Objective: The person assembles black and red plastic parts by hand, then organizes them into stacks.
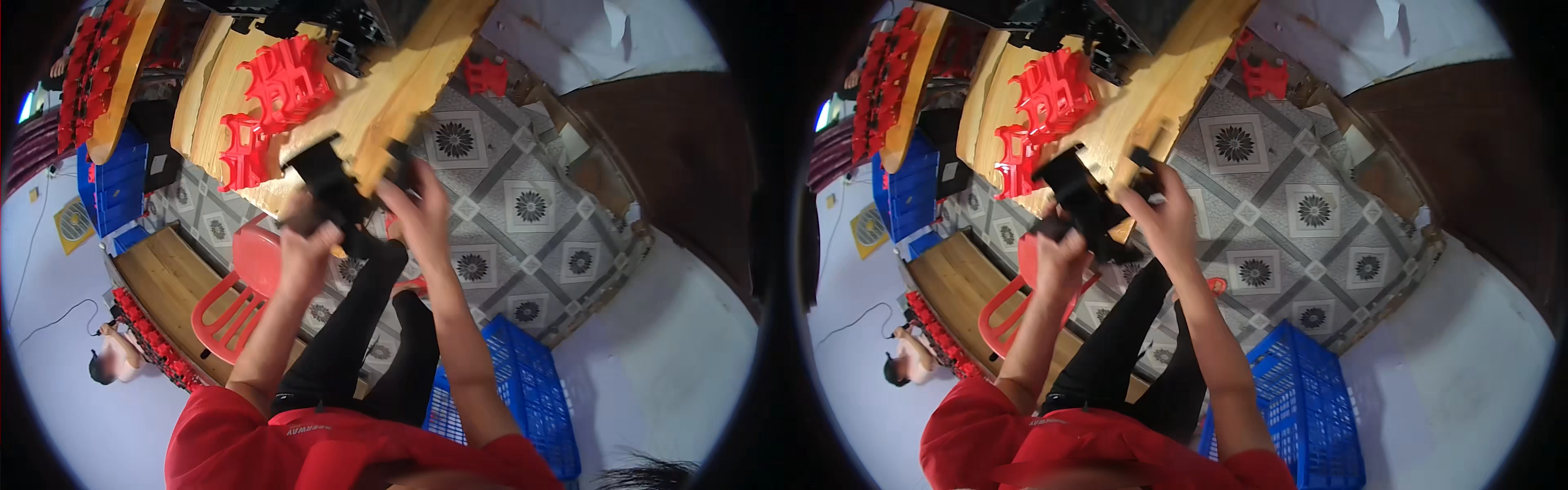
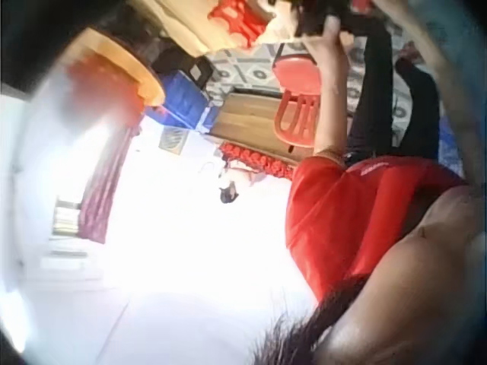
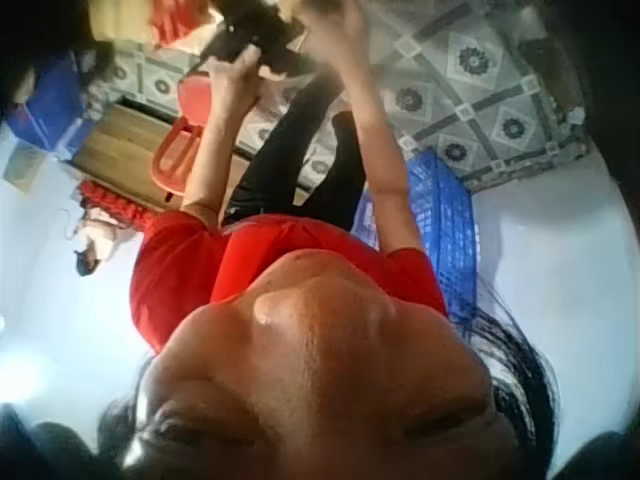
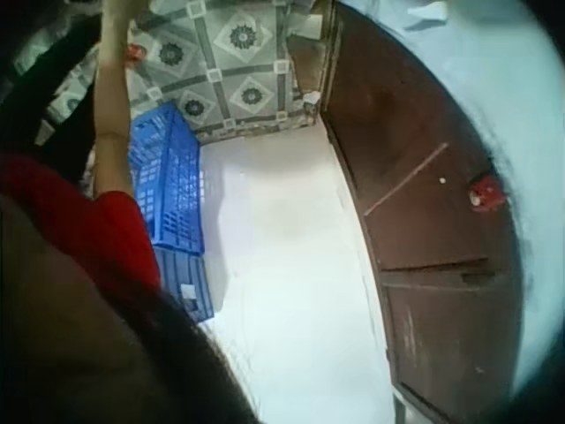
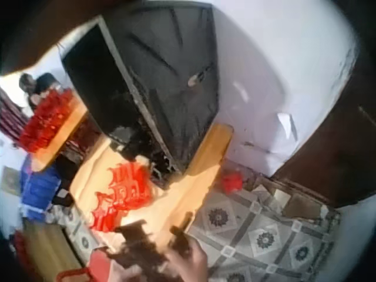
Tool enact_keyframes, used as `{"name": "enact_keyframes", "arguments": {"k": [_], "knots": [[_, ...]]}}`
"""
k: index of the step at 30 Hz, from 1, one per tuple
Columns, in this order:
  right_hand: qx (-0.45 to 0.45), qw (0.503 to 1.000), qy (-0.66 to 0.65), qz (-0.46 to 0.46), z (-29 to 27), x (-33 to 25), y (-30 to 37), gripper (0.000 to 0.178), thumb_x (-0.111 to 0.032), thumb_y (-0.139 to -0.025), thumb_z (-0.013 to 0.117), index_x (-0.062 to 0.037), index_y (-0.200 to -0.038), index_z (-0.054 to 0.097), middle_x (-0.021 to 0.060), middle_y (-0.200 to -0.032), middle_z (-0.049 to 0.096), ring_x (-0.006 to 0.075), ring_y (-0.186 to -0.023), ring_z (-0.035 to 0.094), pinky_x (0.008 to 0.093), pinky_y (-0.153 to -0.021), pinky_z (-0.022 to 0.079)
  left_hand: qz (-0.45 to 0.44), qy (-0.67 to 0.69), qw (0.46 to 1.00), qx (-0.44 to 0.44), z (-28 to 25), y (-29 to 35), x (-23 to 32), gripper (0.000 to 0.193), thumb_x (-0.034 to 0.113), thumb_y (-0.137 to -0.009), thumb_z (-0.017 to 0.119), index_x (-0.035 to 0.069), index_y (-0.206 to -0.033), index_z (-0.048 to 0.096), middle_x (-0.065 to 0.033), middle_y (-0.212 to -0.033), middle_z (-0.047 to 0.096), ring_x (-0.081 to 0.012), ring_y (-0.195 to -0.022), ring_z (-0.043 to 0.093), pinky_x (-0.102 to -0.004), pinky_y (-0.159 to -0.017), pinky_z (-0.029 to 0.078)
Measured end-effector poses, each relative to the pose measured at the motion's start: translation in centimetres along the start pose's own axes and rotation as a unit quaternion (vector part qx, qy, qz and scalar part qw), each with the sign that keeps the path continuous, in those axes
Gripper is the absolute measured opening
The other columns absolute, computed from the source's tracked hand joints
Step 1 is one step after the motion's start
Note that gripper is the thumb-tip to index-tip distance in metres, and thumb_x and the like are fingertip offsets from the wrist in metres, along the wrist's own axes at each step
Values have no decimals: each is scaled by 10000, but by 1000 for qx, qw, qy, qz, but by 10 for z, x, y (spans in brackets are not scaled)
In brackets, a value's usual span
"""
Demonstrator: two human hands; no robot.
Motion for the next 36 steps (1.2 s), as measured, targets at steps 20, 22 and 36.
{"name": "enact_keyframes", "arguments": {"k": [20,22,36], "knots": [[1,865,495,-80,-252,69,-225,337,-147,-853,698,-44,-1166,627,144,-1016,643,240,-898,668,355,-778,538,327,-484,785,206,118,-63,-44,651,132,-865,683,-11,-1405,349,-233,-1474,332,-383,-1315,395,-474,-1064,330],[-37,815,576,-49,-279,106,-275,432,-194,-827,722,-56,-1218,601,174,-1057,631,293,-938,664,401,-823,531,324,-617,693,183,139,-107,-82,661,172,-793,766,31,-1355,448,-282,-1494,286,-470,-1320,364,-504,-1118,247],[-209,388,837,-323,-312,250,-528,1113,-470,-613,818,-291,-1537,224,253,-1528,253,460,-1343,353,677,-1080,208,293,-651,686,143,58,-149,-104,535,372,-900,644,28,-1299,548,-247,-1365,505,-388,-1306,462,-492,-1095,345]]}}
Point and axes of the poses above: each hand's wrist, its own y-axis away from the middle knuckle, its own z-axis out of the palm, x = y × z, the point moved 2 cm from there along -y, towards the middle knuckle
